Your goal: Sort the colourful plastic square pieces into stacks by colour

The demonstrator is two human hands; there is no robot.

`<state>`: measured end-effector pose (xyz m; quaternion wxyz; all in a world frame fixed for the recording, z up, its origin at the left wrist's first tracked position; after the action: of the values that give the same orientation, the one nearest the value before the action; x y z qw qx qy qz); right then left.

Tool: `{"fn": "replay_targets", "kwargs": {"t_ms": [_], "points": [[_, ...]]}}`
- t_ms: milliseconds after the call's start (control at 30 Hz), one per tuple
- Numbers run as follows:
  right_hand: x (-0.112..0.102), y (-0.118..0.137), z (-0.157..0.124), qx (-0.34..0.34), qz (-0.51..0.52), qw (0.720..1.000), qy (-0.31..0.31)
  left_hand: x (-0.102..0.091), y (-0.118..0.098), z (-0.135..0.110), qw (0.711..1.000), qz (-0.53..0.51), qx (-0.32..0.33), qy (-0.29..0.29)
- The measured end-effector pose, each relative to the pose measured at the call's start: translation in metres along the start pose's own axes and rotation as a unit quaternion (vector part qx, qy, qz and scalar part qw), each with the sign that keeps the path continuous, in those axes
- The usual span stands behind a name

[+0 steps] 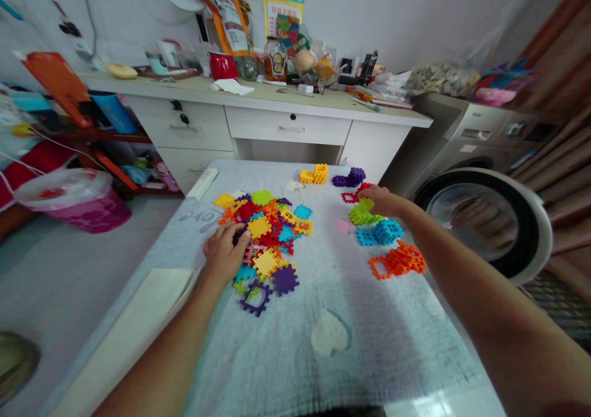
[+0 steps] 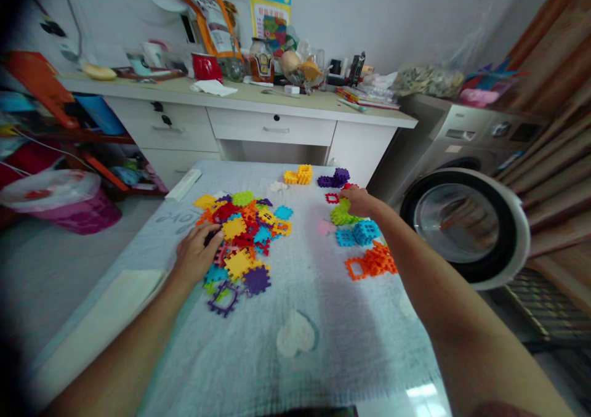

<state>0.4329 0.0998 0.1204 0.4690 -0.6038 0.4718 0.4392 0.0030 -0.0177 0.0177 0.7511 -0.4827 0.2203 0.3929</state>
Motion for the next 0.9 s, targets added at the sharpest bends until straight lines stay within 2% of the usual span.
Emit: {"fn": "replay_targets", "kwargs": {"t_ms": [167,333,467,567,633,733,833,900], "points": [[0.016,-0.028,0.004,0.023,-0.038,0.999,0.023,0.001,0.002,-0.001,1.0,0.006,0.001,-0.008],[0.025,-0.036,0.003,0.03,-0.022,0.999,0.019,0.001,0.001,-0.001,1.0,0.006,0.002,-0.008],[0.022,-0.037,-0.002,0.038,-0.018,0.999,0.008,0.0,0.0,0.0,1.0,0.007,-0.006,0.0],[0.011,-0.031,-0.007,0.046,-0.006,0.999,-0.013,0.0,0.0,0.0,1.0,0.005,-0.009,0.002],[0.001,-0.018,-0.01,0.034,0.015,0.998,-0.04,0.0,-0.001,0.0,1.0,0.001,-0.011,0.001],[-0.009,0.019,-0.015,-0.028,0.071,0.995,-0.064,0.0,-0.001,0.0,1.0,-0.009,-0.011,-0.008],[-0.009,0.068,-0.017,-0.093,0.127,0.986,-0.049,-0.001,-0.001,0.001,1.0,-0.015,-0.004,-0.013],[-0.003,0.101,-0.015,-0.107,0.149,0.983,-0.028,-0.001,-0.001,0.001,1.0,-0.018,0.001,-0.017]]}}
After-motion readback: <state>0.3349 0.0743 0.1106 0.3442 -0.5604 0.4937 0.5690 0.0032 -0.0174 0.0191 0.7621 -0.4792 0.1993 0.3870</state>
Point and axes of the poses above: each hand's wrist, its own z-axis towards the middle knuckle, its own x-axis out of the palm, y = z × x, the point moved 2 cm from there along z, towards the middle knuckle, and after that the axes turned 12 degrees about x, right-handed, at the moved point
